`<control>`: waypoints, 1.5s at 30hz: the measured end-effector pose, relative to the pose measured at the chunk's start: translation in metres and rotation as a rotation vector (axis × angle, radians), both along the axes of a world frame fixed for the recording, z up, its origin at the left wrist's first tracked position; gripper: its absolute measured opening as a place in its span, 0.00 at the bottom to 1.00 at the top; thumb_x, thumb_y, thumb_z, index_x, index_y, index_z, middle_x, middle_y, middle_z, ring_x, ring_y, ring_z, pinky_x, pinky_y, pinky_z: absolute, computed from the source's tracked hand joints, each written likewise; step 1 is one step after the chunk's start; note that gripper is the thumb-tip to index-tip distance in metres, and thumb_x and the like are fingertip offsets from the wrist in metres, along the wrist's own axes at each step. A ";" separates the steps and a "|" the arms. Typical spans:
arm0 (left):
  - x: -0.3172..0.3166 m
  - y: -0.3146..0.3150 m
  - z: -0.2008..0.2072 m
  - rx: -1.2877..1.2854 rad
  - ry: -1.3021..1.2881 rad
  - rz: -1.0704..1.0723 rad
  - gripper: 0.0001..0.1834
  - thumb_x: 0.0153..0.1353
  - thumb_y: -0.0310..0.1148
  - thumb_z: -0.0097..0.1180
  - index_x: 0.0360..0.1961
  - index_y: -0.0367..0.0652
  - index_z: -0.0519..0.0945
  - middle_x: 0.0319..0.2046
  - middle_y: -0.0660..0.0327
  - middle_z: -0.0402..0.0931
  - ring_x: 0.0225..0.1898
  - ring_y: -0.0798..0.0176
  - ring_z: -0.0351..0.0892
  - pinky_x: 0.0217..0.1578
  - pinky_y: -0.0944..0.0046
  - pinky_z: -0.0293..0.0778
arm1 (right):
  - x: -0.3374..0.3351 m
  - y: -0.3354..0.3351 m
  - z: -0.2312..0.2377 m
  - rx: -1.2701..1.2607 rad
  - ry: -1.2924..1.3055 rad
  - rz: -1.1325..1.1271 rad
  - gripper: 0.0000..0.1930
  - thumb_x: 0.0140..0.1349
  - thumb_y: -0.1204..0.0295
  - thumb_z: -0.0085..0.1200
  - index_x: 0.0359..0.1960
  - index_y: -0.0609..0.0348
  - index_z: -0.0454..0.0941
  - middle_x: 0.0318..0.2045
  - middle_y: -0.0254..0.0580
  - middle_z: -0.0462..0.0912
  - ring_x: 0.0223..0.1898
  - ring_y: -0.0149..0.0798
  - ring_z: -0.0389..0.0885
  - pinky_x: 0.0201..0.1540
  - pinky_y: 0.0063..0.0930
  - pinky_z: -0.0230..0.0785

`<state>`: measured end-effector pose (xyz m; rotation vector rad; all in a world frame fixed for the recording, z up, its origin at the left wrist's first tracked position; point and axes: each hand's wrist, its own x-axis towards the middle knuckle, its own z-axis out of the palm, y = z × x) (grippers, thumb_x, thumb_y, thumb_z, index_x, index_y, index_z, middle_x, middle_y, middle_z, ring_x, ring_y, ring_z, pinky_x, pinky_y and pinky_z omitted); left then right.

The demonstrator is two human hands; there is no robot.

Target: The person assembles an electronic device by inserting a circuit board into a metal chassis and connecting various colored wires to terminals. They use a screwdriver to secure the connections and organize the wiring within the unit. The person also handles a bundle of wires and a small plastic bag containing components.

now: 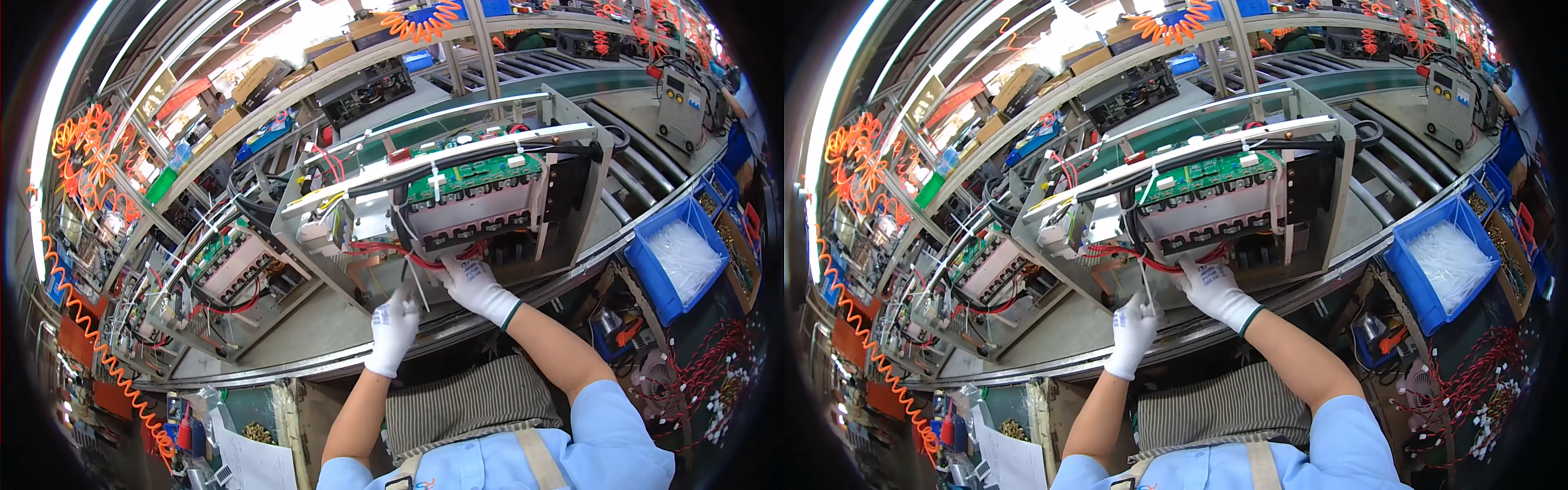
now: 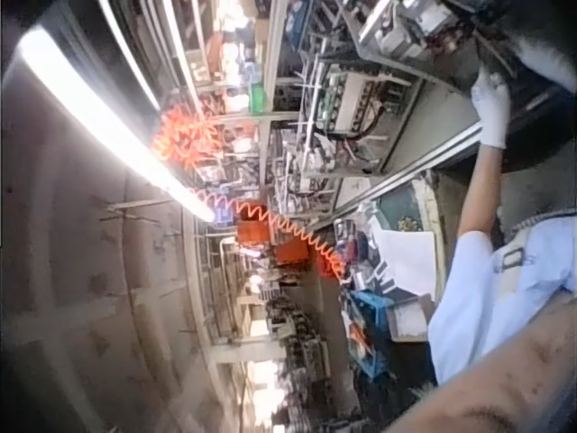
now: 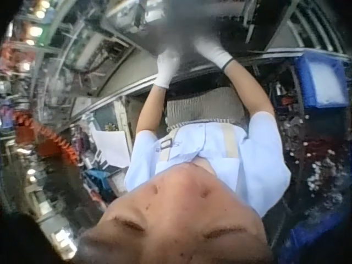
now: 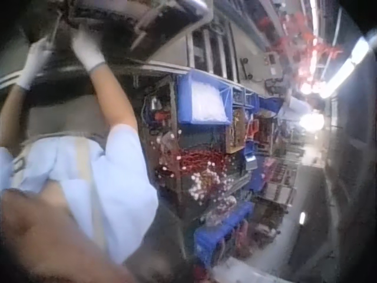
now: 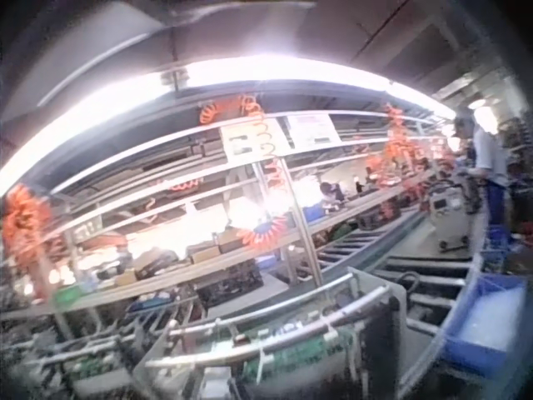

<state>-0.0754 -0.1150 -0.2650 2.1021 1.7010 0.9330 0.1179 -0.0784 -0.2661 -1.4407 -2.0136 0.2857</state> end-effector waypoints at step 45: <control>0.011 0.013 0.070 -0.307 -0.337 -0.218 0.12 0.62 0.35 0.56 0.41 0.39 0.83 0.20 0.60 0.77 0.22 0.67 0.76 0.26 0.62 0.72 | -0.018 -0.031 -0.005 -0.183 1.236 0.076 0.12 0.64 0.79 0.57 0.49 0.65 0.81 0.35 0.31 0.84 0.37 0.23 0.78 0.44 0.18 0.70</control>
